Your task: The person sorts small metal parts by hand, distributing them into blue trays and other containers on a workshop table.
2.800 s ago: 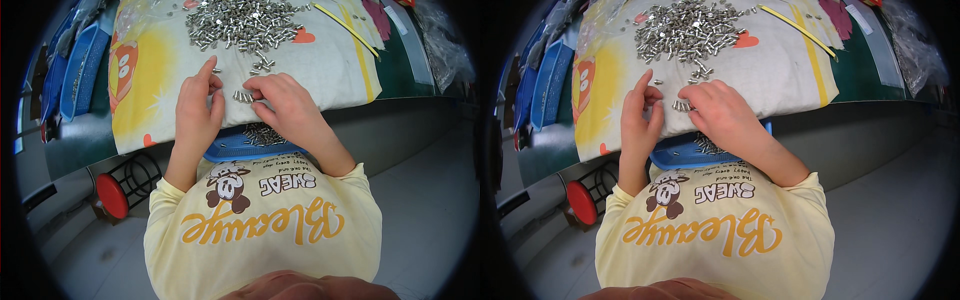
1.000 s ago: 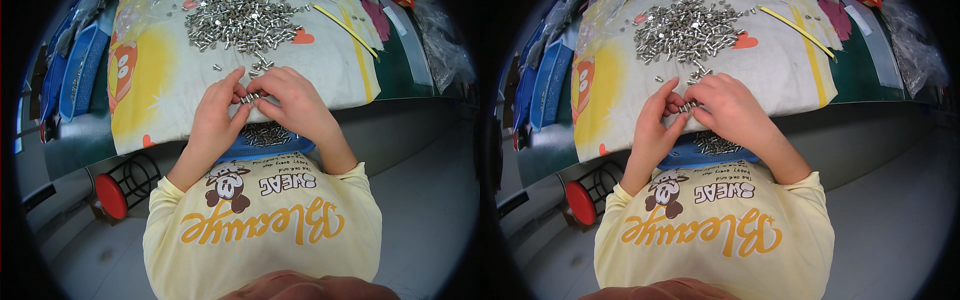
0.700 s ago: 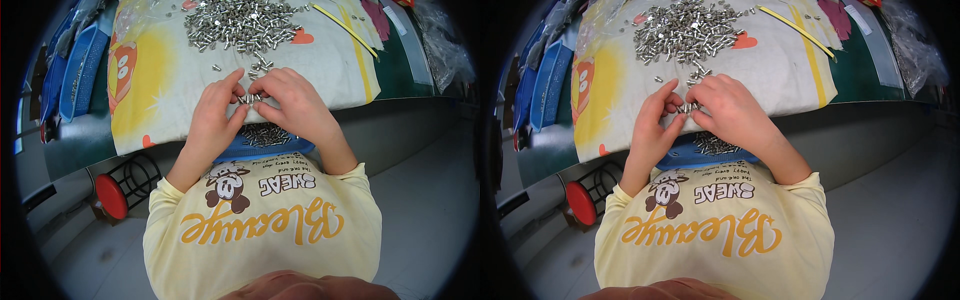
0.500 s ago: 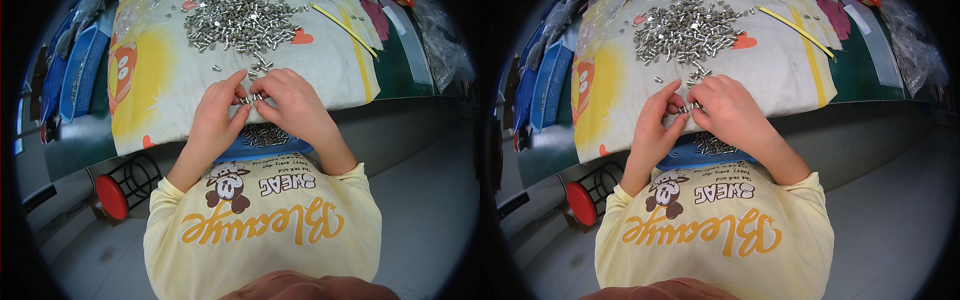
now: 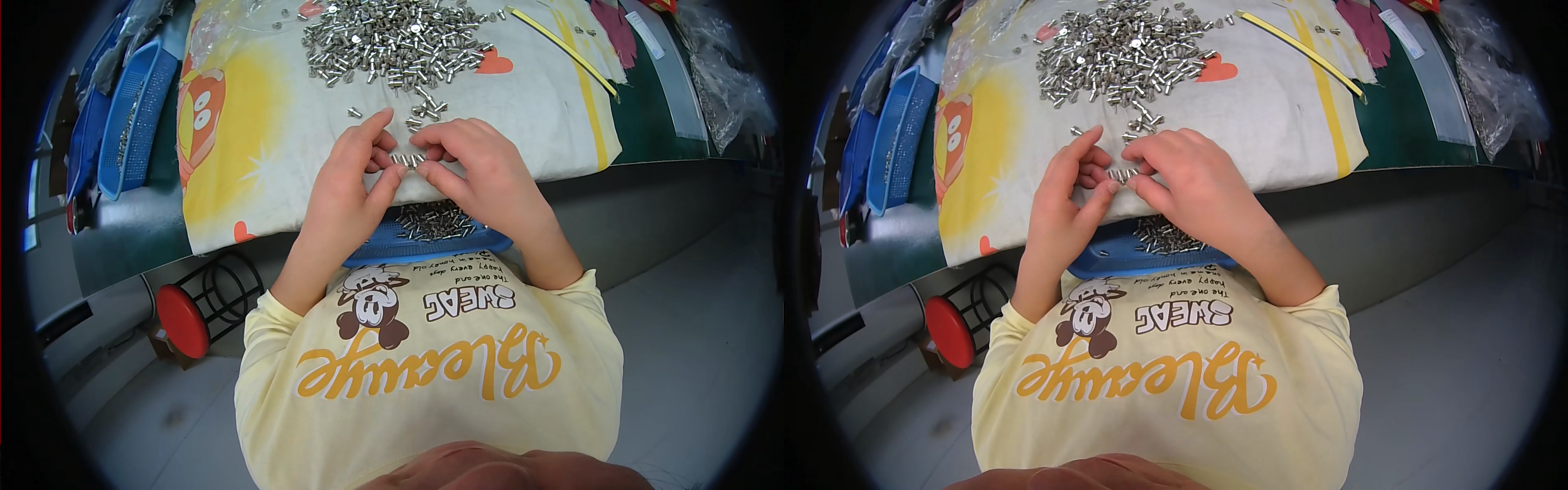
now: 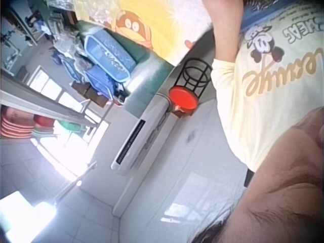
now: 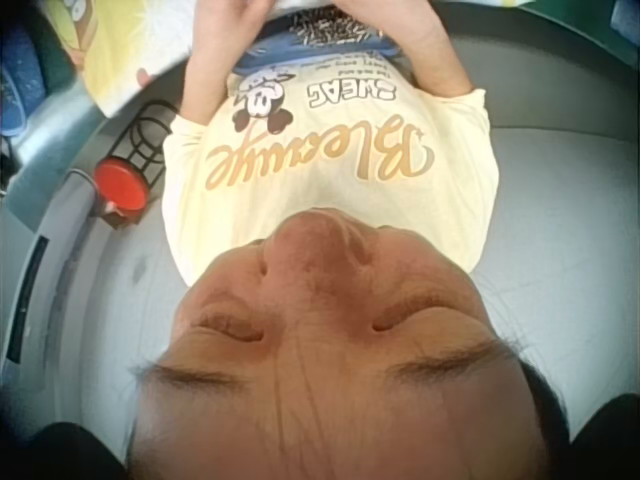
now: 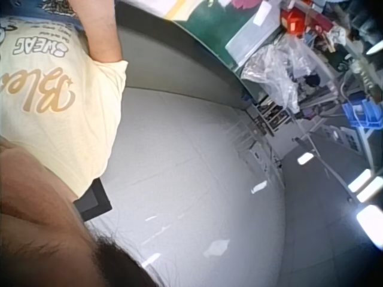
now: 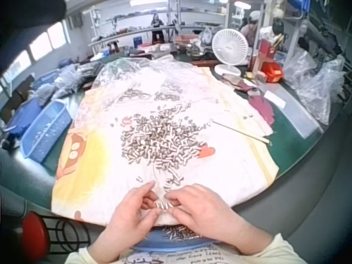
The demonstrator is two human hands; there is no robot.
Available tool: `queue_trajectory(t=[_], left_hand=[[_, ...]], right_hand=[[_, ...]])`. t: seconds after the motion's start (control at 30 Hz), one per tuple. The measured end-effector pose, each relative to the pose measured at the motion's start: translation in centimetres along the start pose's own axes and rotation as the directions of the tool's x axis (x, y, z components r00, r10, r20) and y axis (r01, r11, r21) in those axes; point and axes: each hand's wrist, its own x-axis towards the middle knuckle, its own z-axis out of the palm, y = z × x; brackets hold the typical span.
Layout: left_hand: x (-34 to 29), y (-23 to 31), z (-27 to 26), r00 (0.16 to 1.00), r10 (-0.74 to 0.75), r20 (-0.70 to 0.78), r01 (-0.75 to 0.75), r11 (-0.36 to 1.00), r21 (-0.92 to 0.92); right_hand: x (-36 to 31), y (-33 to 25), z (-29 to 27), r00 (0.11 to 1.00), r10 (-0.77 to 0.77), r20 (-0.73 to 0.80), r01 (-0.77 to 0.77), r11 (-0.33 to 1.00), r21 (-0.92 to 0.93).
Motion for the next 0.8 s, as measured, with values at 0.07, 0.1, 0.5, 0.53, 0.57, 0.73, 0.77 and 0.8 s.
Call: queue_trajectory(t=[0.07,0.1,0.5,0.53,0.57,0.73,0.77,0.8], left_hand=[[0.1,-0.1,0.0,1.0,-0.013,-0.017,0.013,0.999,-0.03],[0.2,-0.1,0.0,1.0,-0.023,-0.02,0.022,0.999,-0.029],[0.0,0.1,-0.1,0.999,-0.024,0.031,0.025,0.999,-0.029],[0.1,0.2,-0.2,0.999,-0.026,0.021,0.027,0.999,-0.031],[0.1,0.4,-0.2,0.999,-0.025,0.022,0.026,0.999,-0.031],[0.0,0.8,-0.4,0.993,0.065,0.101,-0.071,0.996,0.054],[0.0,0.8,-0.3,0.993,0.065,0.1,-0.07,0.996,0.055],[0.1,0.8,-0.2,0.995,0.053,0.082,-0.058,0.996,0.06]], right_hand=[[-0.1,0.2,0.2,0.999,0.045,-0.009,-0.045,0.999,0.0],[0.0,0.1,0.2,0.999,0.045,-0.009,-0.045,0.999,0.0],[-0.3,0.8,0.2,0.997,-0.051,-0.062,0.046,0.997,-0.069],[-0.3,0.9,0.2,0.997,-0.039,-0.064,0.034,0.997,-0.076],[-0.3,0.9,0.2,0.997,-0.027,-0.067,0.021,0.996,-0.084],[-0.5,0.5,-0.9,0.999,-0.051,-0.003,0.051,0.995,-0.082],[-0.5,0.5,-1.0,0.998,-0.058,0.005,0.059,0.995,-0.086],[-0.6,0.4,-1.1,0.998,-0.058,0.004,0.058,0.995,-0.087]])
